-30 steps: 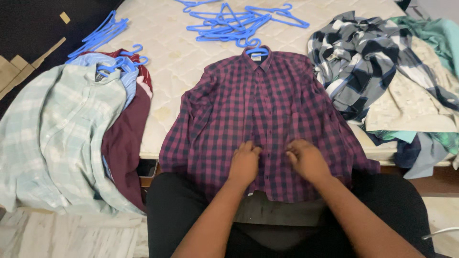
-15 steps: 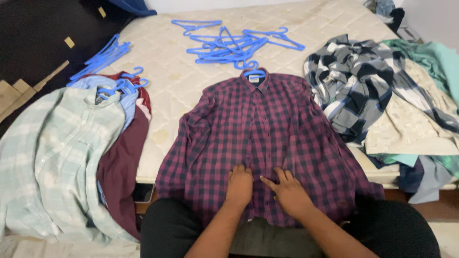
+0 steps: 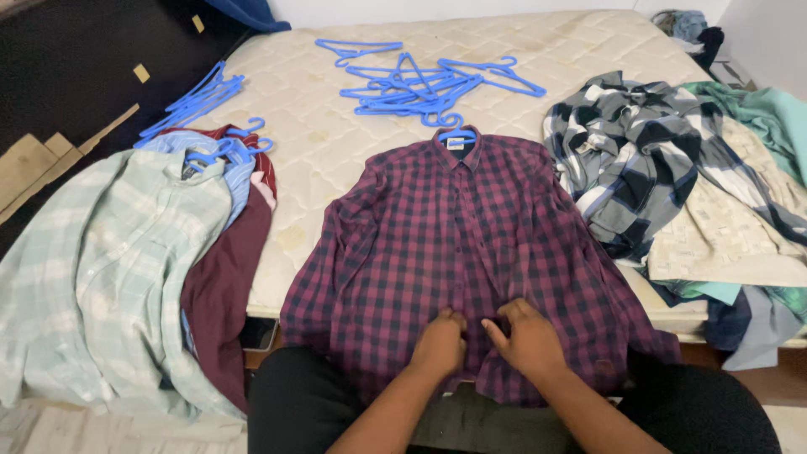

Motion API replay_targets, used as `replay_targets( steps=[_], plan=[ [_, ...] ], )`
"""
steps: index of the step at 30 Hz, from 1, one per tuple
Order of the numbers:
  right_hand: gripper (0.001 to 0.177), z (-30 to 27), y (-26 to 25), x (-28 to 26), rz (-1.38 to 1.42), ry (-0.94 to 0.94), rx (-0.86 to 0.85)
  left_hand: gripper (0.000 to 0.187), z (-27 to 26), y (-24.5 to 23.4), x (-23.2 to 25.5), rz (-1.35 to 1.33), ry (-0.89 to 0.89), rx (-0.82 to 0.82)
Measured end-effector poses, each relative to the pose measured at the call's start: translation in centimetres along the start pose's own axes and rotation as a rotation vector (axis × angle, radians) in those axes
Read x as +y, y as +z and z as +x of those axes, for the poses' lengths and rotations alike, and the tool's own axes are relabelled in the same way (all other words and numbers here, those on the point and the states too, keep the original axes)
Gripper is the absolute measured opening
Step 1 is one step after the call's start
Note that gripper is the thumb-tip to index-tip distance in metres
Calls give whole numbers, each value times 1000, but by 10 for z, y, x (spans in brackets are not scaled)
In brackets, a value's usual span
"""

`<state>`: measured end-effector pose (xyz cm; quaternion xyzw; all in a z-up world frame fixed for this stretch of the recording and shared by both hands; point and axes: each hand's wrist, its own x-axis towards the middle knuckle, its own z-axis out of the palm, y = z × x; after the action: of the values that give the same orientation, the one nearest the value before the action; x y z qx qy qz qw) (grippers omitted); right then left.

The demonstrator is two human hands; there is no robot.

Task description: The person places a plaid shirt on a blue hanger, smooths the collar and front, then buttons the shirt from bottom to top while seated. The shirt remains on the hanger on the bed throughout the process.

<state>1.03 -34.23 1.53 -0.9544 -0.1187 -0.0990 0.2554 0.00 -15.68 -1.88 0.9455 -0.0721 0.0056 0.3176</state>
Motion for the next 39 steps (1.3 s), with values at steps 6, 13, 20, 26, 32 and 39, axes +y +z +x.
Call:
replay_targets(
  steps=[6,13,20,26,32,39],
  plan=[
    [35,2,8,12,29,26,96,29,0,32,-31,98,-31,-42],
    [52,0,22,32,29,198,-4,26,9,36,-60,158,-292,-71],
    [64,-26,65,66,-177,263,-415,29,-5,47,-67,202,-198,-226],
    [36,-42,90,92,-503,154,-1070,23,-2,67,-76,285,-61,-192],
    [32,-40,65,78,-319,29,-1065,26,-18,45,-47,220,-81,-228],
    [28,-41,62,83,-83,189,-1135,25,-18,51,-44,234,-6,-182]
  ],
)
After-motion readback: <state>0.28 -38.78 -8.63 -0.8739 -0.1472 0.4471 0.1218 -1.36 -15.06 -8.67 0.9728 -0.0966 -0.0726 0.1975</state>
